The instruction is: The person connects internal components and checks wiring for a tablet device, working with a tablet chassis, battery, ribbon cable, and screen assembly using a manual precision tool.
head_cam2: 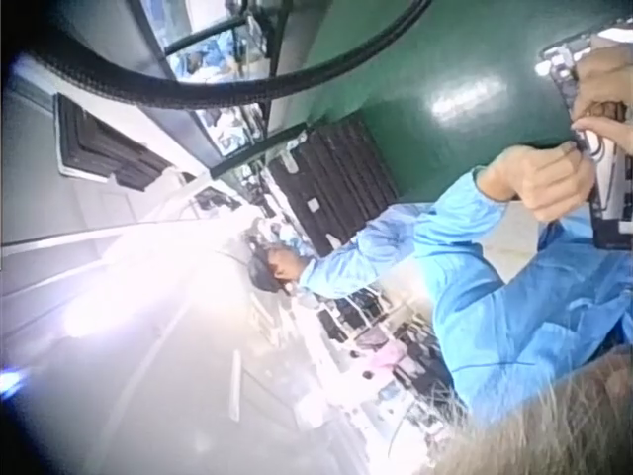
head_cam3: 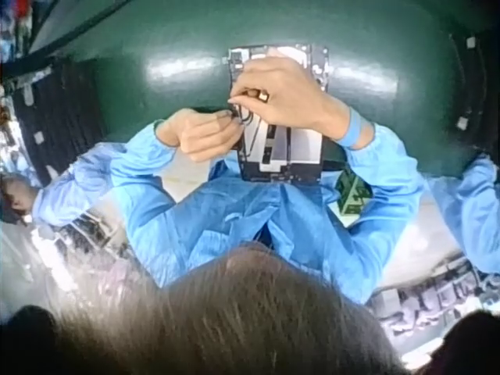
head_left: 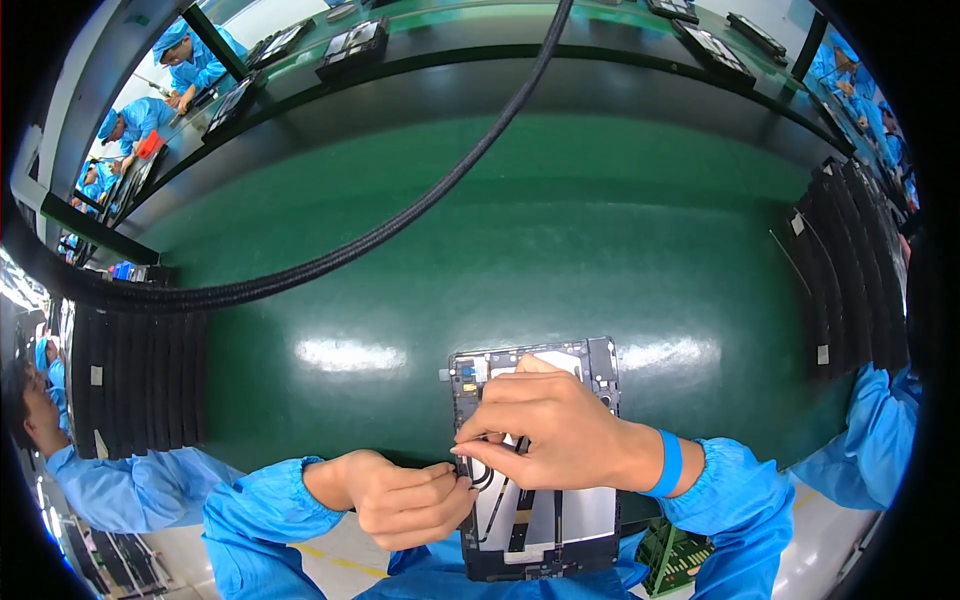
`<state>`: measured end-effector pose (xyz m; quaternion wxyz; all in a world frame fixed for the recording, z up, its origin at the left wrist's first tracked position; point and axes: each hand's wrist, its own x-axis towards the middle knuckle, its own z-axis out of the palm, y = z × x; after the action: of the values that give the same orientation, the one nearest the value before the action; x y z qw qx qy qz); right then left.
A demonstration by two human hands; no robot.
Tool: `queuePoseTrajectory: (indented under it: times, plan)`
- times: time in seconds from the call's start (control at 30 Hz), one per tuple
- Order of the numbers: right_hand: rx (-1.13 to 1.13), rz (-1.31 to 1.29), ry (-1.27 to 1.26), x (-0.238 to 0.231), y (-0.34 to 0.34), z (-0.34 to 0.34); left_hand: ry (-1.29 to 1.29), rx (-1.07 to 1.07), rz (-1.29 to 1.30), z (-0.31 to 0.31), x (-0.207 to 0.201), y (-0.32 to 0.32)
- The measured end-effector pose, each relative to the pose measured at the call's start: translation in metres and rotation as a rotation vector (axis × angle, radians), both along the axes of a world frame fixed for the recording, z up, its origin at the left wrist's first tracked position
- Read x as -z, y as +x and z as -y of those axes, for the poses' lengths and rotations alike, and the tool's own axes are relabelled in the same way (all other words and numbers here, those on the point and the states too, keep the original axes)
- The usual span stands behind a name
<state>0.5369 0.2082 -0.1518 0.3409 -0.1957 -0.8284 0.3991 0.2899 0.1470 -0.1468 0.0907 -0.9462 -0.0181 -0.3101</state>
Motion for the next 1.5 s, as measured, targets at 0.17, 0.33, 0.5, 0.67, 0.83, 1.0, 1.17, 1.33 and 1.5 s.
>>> queuePoseTrajectory:
  times: [0.17,0.33,0.5,0.67,0.83,1.0,1.17,1.33,1.5]
  plan:
    - [0.005,-0.07,-0.039,-0.005,-0.002,0.001,0.007,0.015,-0.008,-0.001,-0.004,0.001]
    - [0.007,-0.088,-0.128,-0.008,-0.002,0.002,0.023,-0.063,0.0,-0.001,0.001,-0.001]
    - [0.028,-0.079,-0.147,-0.011,-0.001,0.002,0.04,-0.026,-0.007,-0.012,0.0,-0.001]
    - [0.111,-0.146,-0.134,-0.008,-0.004,0.0,0.077,-0.004,-0.039,-0.027,-0.007,-0.005]
    - [0.198,-0.081,-0.114,-0.004,-0.003,-0.002,0.103,0.003,-0.062,-0.042,-0.007,-0.005]
    - [0.225,-0.04,-0.137,-0.006,-0.004,-0.003,0.065,-0.034,-0.049,-0.043,-0.009,-0.008]
    - [0.222,0.002,-0.115,-0.008,-0.003,-0.004,-0.088,-0.104,0.006,-0.035,-0.004,-0.012]
    - [0.234,0.008,-0.107,-0.008,0.0,-0.004,-0.175,-0.118,0.067,-0.035,-0.002,-0.012]
    - [0.228,0.026,-0.195,-0.016,0.005,-0.001,-0.144,-0.115,0.068,-0.033,-0.004,-0.013]
